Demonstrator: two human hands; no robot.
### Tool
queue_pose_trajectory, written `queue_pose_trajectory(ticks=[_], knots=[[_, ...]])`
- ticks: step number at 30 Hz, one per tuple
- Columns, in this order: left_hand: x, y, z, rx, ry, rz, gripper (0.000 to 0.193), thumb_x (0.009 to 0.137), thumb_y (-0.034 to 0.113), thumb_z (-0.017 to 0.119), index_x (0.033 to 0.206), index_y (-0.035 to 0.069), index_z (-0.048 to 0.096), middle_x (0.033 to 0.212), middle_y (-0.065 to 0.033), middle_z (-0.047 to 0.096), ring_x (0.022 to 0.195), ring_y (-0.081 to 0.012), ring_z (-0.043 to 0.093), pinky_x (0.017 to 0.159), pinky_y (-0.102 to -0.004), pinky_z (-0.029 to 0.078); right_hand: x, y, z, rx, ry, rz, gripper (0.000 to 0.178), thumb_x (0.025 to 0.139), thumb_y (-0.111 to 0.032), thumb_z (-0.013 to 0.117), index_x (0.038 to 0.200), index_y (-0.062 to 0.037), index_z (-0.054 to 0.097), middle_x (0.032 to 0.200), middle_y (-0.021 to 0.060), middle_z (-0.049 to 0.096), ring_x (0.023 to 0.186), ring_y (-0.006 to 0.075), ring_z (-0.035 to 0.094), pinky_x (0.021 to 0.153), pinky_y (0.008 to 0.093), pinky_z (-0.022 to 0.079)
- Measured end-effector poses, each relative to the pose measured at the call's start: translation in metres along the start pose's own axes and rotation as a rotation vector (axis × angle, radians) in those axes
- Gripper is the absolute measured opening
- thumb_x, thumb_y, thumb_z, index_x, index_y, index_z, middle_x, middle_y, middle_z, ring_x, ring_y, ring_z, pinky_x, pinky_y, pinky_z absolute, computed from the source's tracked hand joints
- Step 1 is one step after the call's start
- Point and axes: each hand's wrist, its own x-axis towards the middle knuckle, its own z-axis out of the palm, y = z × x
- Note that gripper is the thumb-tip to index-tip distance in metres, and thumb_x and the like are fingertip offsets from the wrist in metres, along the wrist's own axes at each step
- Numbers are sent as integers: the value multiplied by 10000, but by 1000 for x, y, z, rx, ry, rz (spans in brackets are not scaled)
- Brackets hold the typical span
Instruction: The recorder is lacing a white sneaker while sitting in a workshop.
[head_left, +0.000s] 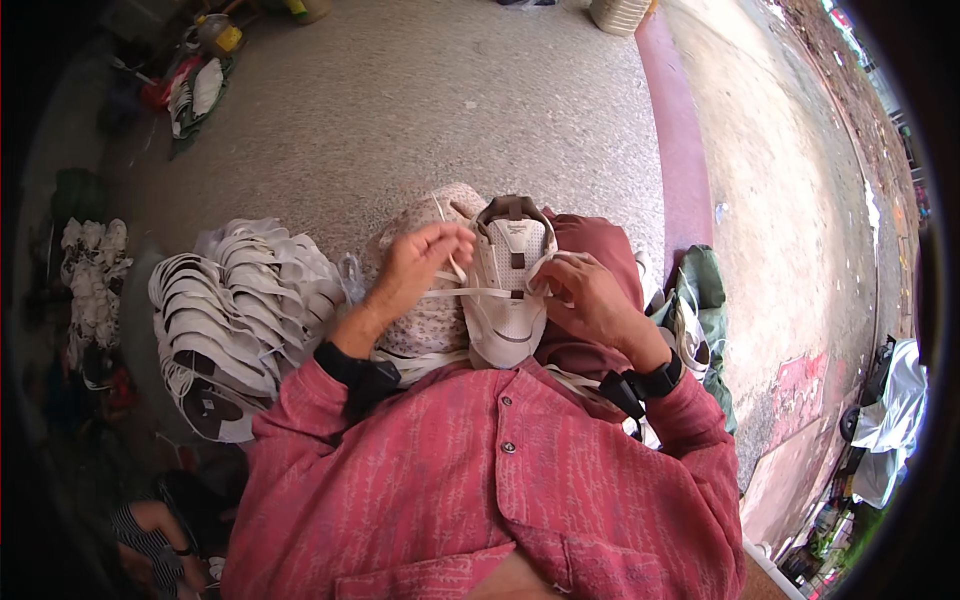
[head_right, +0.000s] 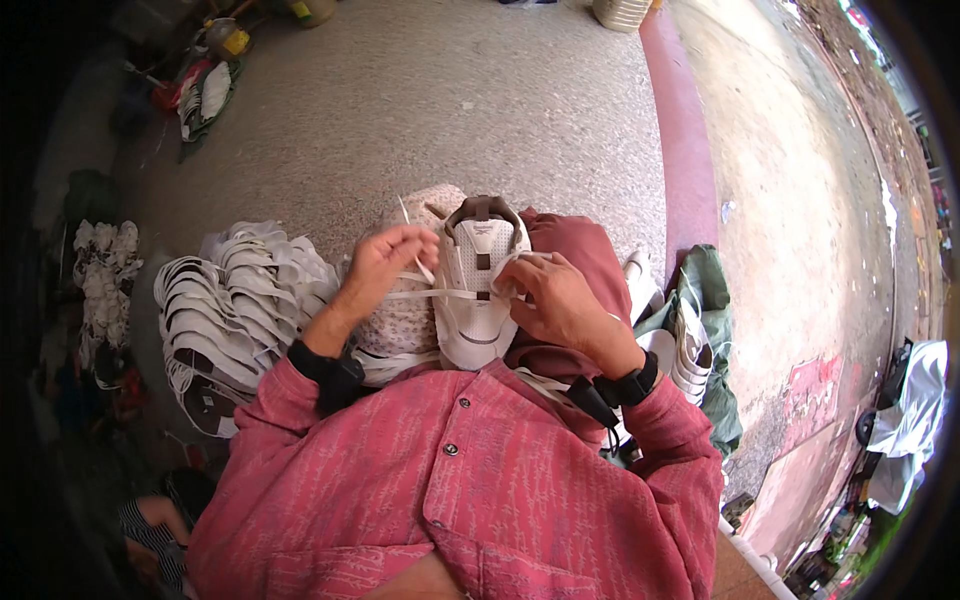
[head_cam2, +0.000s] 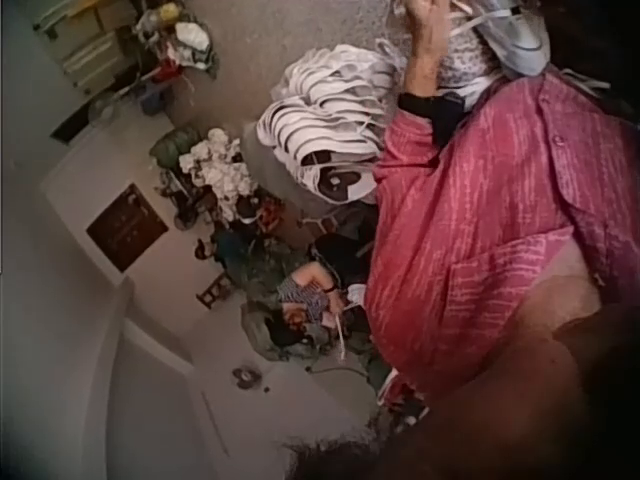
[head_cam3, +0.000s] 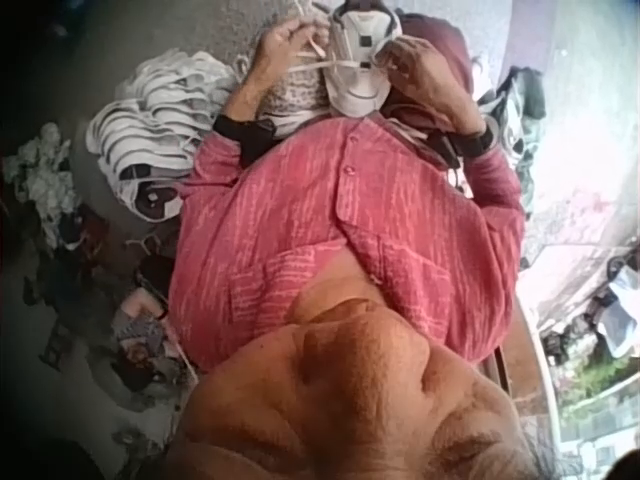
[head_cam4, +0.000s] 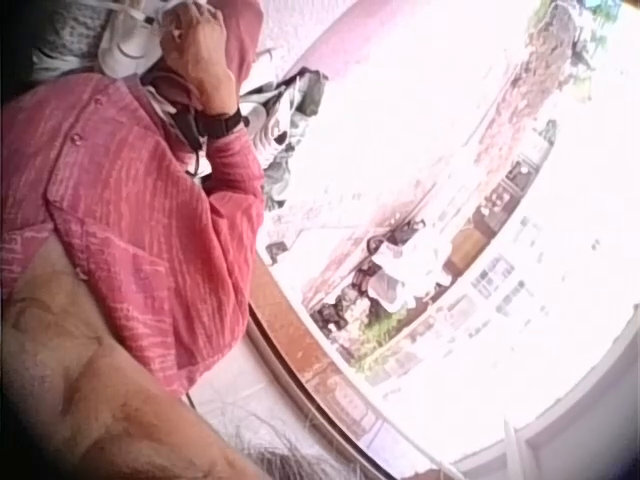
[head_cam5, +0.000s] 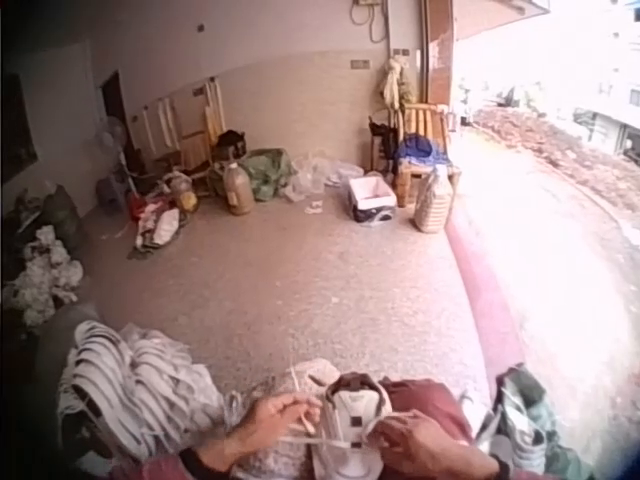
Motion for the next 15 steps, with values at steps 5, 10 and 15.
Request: queue_pose_trajectory(ticks=[5,10,15], knots=[[-32,-17,18,-369,-93,-197,383,978,64,500,1337,33,371,958,-103,637,813,-161,632,696,-259,514,4,-12,11,12,10,171,173,821,-154,677,965,-75,620,845,97,613,822,289,625,716,381,482],[-41,-10,7,-558,-152,-344,439,947,49,527,1349,36,352,951,-127,632,661,-103,555,534,-171,394,5,-11,30,31,191,163,157,867,-142,662,980,-51,602,823,107,596,741,313,620,619,371,484],[-45,7,4,-347,-119,-297,454,962,130,555,1369,16,391,951,-91,634,579,-58,479,523,-157,364,1,-16,31,471,113,438,143,913,-118,648,997,-31,572,732,70,560,643,174,556,592,322,452]])
